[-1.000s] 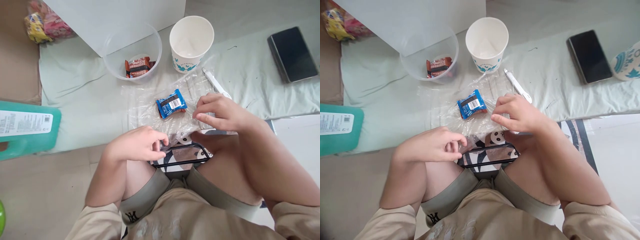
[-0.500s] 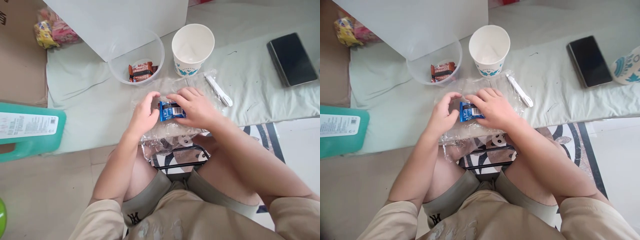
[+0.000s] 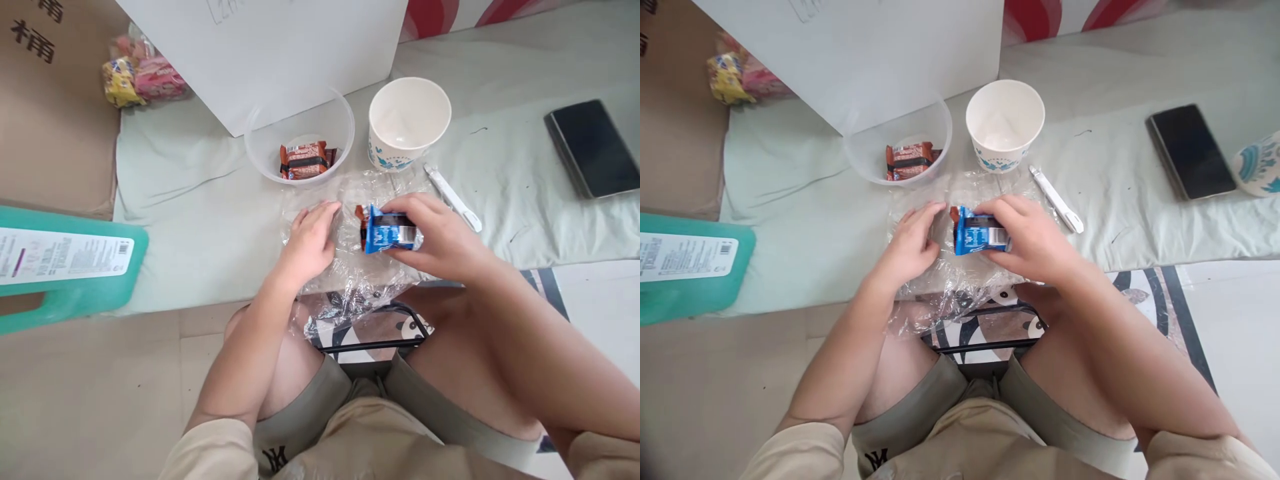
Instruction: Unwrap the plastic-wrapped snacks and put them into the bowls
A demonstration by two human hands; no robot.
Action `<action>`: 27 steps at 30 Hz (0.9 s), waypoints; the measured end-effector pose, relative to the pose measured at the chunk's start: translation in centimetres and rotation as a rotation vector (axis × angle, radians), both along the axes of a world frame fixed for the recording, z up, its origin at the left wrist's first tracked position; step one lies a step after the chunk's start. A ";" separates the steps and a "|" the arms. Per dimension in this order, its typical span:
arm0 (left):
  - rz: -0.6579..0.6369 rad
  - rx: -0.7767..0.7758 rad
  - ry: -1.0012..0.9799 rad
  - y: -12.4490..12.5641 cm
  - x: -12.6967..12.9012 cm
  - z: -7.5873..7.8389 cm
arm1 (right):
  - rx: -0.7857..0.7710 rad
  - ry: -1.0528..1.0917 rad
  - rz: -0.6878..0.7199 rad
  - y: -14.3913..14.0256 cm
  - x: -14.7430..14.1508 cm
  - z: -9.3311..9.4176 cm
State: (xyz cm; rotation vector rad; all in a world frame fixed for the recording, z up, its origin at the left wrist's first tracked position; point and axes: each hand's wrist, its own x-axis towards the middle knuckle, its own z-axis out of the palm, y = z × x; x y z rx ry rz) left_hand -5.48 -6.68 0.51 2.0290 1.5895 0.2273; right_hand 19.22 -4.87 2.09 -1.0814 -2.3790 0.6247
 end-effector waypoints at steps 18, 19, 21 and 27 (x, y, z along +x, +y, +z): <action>-0.016 0.018 -0.050 0.3 -0.1 -0.5 | 0.325 -0.253 -0.193 10.4 -12.2 6.3; -0.017 0.021 -0.054 0.3 -0.1 -0.4 | 0.329 -0.174 -0.178 8.7 -10.7 6.5; -0.034 0.022 -0.053 0.2 -0.3 -0.3 | 0.257 -0.045 -0.089 4.9 -6.8 6.1; -0.100 0.031 -0.055 0.5 -0.9 0.1 | 0.085 -0.076 -0.224 -4.8 6.0 0.6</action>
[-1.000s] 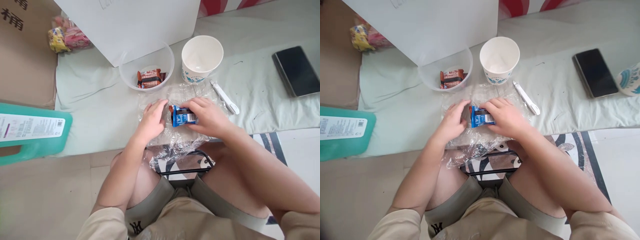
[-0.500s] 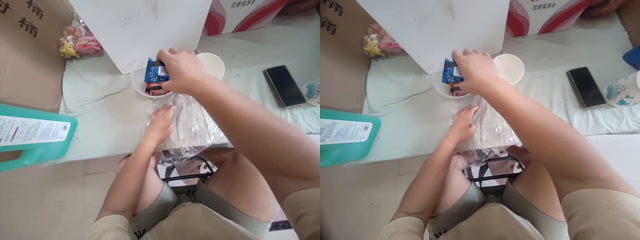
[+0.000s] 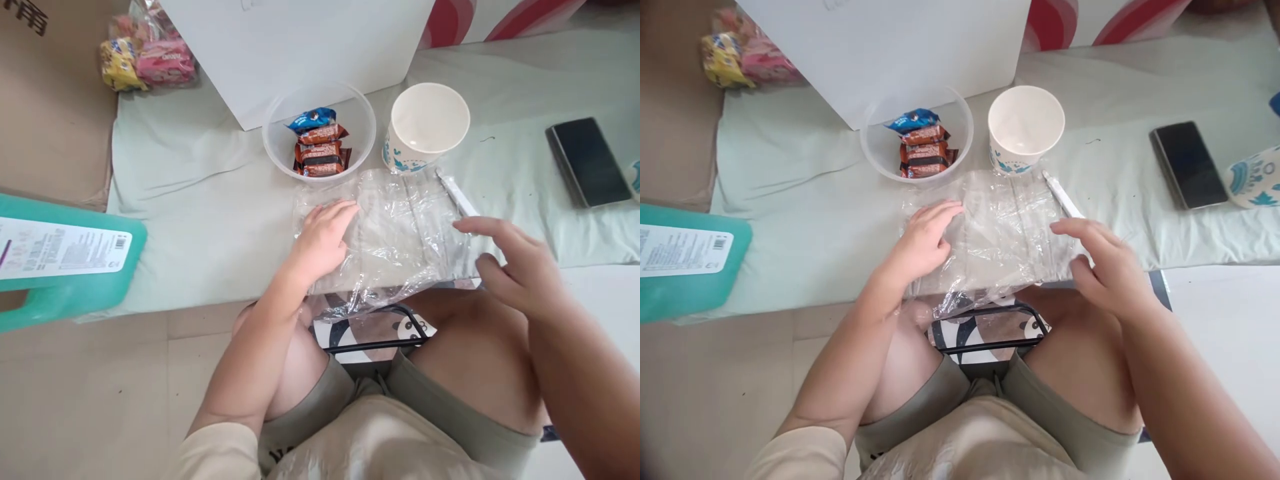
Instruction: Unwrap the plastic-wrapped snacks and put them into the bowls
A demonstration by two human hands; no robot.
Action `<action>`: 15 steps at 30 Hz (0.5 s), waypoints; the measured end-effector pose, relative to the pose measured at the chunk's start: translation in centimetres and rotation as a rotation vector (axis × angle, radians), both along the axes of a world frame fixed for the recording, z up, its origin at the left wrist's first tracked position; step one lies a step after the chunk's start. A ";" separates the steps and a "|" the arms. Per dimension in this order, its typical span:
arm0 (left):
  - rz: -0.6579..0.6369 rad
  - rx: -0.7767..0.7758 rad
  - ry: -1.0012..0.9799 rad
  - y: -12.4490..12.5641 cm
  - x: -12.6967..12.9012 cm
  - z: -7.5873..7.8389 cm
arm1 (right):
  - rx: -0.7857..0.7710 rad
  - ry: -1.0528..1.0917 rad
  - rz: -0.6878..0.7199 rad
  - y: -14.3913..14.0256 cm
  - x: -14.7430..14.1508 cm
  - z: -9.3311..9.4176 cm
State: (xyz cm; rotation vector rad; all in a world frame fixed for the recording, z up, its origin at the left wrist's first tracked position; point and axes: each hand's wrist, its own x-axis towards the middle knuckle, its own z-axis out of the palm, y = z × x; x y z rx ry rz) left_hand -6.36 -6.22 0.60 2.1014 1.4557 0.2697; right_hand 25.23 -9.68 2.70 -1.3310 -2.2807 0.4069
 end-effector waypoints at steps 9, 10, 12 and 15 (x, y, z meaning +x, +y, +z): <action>0.000 0.024 -0.059 0.3 -0.1 0.1 | -0.099 -0.038 0.196 1.1 -0.1 -1.7; 0.013 0.029 -0.082 0.3 -0.2 0.1 | -0.129 -0.016 0.218 1.2 -0.6 -1.4; 0.038 0.052 -0.132 0.4 -0.5 0.0 | -0.195 0.040 0.255 1.2 -1.1 -0.6; 0.064 0.119 -0.227 0.3 -1.3 0.3 | -0.263 0.115 0.283 0.3 -1.0 0.4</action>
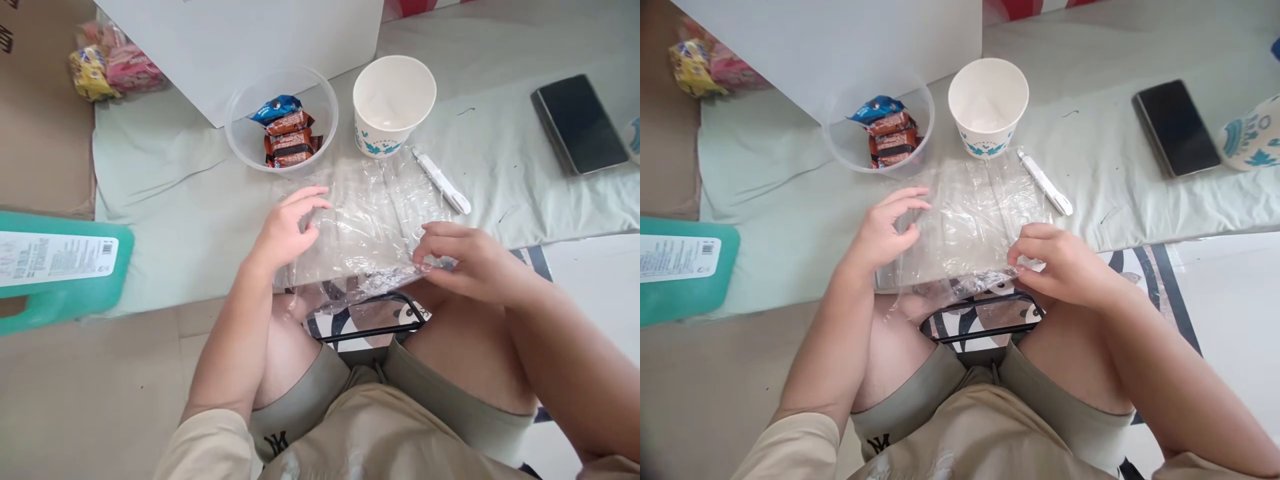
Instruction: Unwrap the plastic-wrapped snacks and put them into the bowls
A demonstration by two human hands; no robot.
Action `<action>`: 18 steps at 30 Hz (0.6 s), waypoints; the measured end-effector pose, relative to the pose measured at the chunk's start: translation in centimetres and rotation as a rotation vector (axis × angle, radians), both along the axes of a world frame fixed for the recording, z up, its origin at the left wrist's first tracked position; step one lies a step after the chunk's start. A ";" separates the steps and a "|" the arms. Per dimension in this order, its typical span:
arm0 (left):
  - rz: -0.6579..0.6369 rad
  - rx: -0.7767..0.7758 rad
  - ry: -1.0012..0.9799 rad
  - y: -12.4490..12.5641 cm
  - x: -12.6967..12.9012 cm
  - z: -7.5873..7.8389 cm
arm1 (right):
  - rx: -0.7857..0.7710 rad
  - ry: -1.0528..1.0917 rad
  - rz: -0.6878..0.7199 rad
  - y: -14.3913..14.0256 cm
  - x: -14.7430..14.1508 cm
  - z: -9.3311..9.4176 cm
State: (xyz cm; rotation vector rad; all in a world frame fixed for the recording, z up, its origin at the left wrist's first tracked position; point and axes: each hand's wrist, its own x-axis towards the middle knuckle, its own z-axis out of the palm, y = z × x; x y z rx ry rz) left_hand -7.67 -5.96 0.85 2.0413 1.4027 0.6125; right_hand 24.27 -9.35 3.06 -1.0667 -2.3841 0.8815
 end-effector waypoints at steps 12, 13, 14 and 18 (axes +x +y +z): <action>-0.444 0.021 0.273 -7.9 3.6 4.0 | -0.034 -0.014 -0.265 -1.0 0.7 -1.7; -0.440 0.028 0.353 -8.2 4.0 3.6 | -0.022 0.003 -0.269 -1.1 0.9 -1.8; -0.435 0.033 0.405 -8.2 4.2 3.3 | -0.016 0.026 -0.268 -1.2 1.1 -1.8; -0.385 0.011 0.411 -6.9 3.6 2.6 | -0.062 0.265 -0.240 -1.5 2.0 -1.2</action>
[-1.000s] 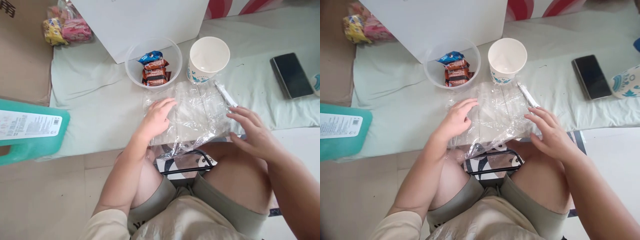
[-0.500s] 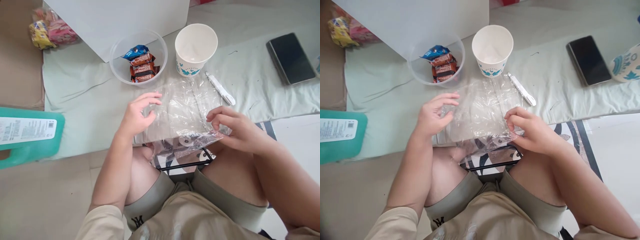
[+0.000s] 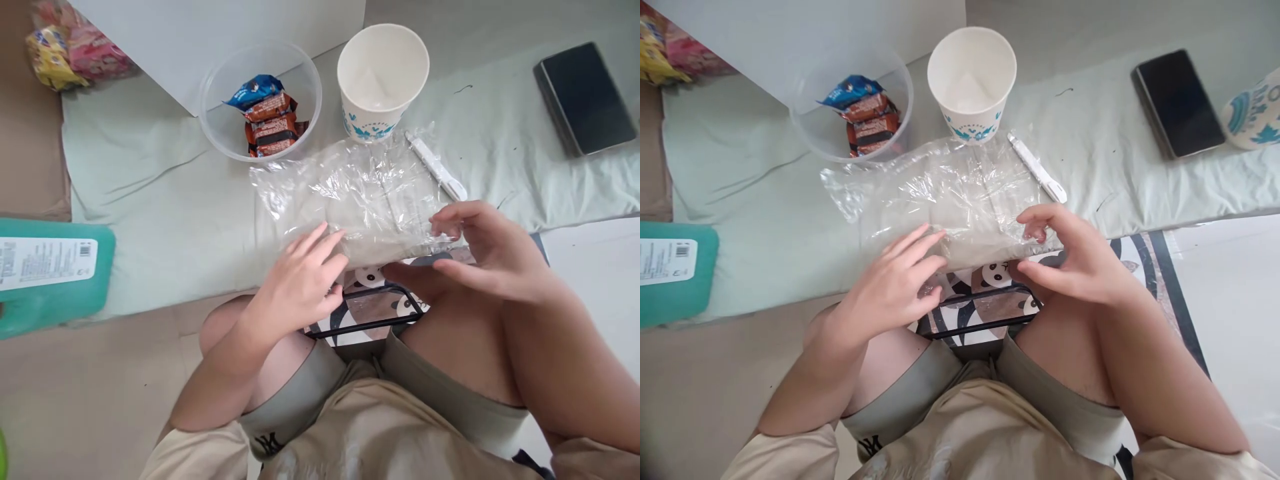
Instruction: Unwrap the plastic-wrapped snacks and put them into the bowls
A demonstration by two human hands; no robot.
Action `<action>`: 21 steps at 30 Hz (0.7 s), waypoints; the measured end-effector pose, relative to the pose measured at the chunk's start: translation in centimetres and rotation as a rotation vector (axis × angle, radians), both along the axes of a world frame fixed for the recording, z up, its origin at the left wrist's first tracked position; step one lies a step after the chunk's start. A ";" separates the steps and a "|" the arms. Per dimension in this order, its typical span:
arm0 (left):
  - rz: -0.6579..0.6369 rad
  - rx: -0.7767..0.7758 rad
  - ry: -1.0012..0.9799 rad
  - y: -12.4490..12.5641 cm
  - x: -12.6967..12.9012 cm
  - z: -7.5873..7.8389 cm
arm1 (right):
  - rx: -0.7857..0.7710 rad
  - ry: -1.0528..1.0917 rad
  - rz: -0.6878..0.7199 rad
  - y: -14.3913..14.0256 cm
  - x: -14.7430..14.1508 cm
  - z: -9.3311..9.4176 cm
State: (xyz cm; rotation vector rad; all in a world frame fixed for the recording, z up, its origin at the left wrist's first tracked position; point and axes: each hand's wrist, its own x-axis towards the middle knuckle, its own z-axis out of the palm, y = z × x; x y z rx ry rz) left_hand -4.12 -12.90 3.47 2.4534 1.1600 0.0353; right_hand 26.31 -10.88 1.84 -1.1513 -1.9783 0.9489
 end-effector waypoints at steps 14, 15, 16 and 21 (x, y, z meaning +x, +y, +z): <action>0.036 -0.060 -0.306 1.9 -1.1 0.3 | 0.083 0.603 -0.304 0.4 0.9 -1.4; 0.074 -0.066 -0.373 2.0 -1.3 0.4 | 0.064 0.593 -0.328 0.5 0.9 -1.6; 0.117 -0.078 -0.447 2.1 -1.6 0.6 | 0.047 0.584 -0.349 0.5 1.0 -1.7; 0.380 -0.244 -0.787 3.3 -3.5 0.4 | -0.071 0.531 -0.394 0.5 1.3 -2.1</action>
